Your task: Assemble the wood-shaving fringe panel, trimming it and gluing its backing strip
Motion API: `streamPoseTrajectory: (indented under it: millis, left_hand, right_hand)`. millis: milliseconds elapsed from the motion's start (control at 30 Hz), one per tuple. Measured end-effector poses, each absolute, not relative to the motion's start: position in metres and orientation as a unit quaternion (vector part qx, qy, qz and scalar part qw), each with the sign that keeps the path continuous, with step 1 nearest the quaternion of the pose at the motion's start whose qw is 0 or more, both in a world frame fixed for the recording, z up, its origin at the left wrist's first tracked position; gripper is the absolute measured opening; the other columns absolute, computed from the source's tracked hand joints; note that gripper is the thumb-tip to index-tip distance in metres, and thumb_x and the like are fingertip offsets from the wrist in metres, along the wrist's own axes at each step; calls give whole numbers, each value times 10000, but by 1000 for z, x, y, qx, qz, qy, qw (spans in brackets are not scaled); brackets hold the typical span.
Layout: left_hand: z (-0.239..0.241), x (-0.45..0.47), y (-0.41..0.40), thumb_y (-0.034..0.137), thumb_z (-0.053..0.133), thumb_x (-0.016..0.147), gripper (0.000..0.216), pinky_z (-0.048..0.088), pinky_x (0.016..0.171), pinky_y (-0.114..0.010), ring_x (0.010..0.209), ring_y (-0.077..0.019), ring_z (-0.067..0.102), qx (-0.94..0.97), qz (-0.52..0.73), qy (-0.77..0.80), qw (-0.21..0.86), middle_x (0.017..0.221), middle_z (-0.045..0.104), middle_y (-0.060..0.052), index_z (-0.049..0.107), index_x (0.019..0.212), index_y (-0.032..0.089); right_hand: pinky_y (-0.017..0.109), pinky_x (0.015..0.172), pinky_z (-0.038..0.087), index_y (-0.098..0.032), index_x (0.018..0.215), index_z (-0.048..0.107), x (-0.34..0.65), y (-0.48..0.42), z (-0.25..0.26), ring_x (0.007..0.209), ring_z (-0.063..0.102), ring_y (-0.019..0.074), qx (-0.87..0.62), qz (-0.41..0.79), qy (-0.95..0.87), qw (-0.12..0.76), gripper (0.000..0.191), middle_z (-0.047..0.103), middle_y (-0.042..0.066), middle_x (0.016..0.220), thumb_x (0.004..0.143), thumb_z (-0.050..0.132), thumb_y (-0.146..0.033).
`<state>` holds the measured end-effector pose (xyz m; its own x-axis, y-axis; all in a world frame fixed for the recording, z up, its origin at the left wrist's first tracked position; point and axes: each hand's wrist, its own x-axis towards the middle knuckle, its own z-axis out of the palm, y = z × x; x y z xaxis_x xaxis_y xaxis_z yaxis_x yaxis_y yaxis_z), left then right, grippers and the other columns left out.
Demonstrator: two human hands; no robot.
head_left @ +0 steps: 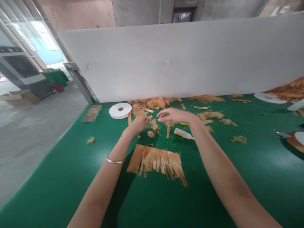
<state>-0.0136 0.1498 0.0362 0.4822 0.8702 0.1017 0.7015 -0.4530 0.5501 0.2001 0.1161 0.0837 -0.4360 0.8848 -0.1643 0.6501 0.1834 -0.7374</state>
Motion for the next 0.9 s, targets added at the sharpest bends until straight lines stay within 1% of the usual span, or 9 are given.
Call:
streamPoseTrajectory:
  millis: [67, 133, 233, 333, 500, 567, 633, 800, 900]
  left_hand:
    - [38, -8, 146, 259, 420, 808, 254, 313, 590, -276, 592, -161, 448, 829, 178, 472, 241, 549, 450, -14, 453, 570, 179]
    - [41, -6, 143, 264, 427, 797, 228, 308, 558, -273, 559, -153, 452, 825, 161, 469, 270, 542, 468, -12, 470, 592, 174]
    - [44, -7, 138, 317, 421, 807, 242, 329, 525, -266, 515, -142, 472, 817, 128, 457, 328, 526, 497, -12, 508, 639, 166]
    - [47, -13, 138, 345, 411, 819, 217, 348, 506, -241, 539, -127, 510, 800, 127, 439, 388, 598, 534, -11, 498, 712, 176]
    - [50, -26, 150, 366, 332, 836, 217, 353, 504, -214, 680, -130, 574, 675, 215, 448, 545, 826, 584, -42, 474, 839, 201]
    - [50, -32, 155, 382, 260, 853, 283, 353, 504, -211, 765, -144, 598, 661, 225, 471, 538, 952, 596, -62, 462, 955, 212]
    - [49, -38, 157, 396, 272, 853, 308, 352, 509, -211, 822, -155, 609, 651, 231, 493, 529, 1046, 592, -75, 443, 1037, 217]
    - [53, -58, 153, 416, 544, 750, 395, 394, 568, -214, 927, -177, 617, 699, 149, 497, 492, 1100, 611, -65, 471, 1090, 229]
    - [60, -73, 156, 402, 661, 645, 470, 435, 614, -243, 879, -196, 626, 765, 79, 517, 376, 1011, 657, -60, 531, 1055, 213]
  right_hand:
    - [306, 761, 480, -273, 1201, 561, 185, 119, 74, 1042, 579, 243, -471, 371, -784, 160, 531, 554, 86, 1271, 741, 616, -533]
    - [318, 787, 462, -247, 1186, 563, 173, 122, 62, 1032, 576, 234, -476, 335, -790, 193, 509, 570, 98, 1242, 765, 592, -531]
    - [286, 733, 453, -189, 980, 617, 166, 127, 46, 866, 621, 180, -476, 315, -788, 231, 313, 670, 83, 996, 840, 517, -451]
    - [236, 657, 429, -169, 772, 593, 171, 131, 38, 693, 614, 131, -491, 304, -783, 231, 214, 668, 32, 746, 855, 489, -336]
    - [215, 596, 378, -163, 698, 567, 189, 134, 35, 583, 550, 101, -554, 267, -754, 231, 183, 626, 13, 654, 832, 454, -215]
    - [216, 591, 364, -167, 707, 576, 197, 135, 35, 578, 539, 98, -583, 251, -737, 232, 200, 637, 20, 679, 839, 438, -228]
    - [220, 593, 353, -169, 699, 587, 206, 136, 34, 594, 541, 105, -611, 233, -720, 231, 215, 648, 31, 700, 838, 446, -251]
    - [241, 594, 343, -170, 721, 633, 232, 142, 35, 631, 550, 133, -685, 183, -667, 230, 218, 664, 60, 732, 828, 468, -265]
    - [249, 580, 349, -176, 779, 650, 247, 144, 36, 623, 555, 142, -718, 169, -636, 227, 219, 673, 70, 764, 837, 464, -276]
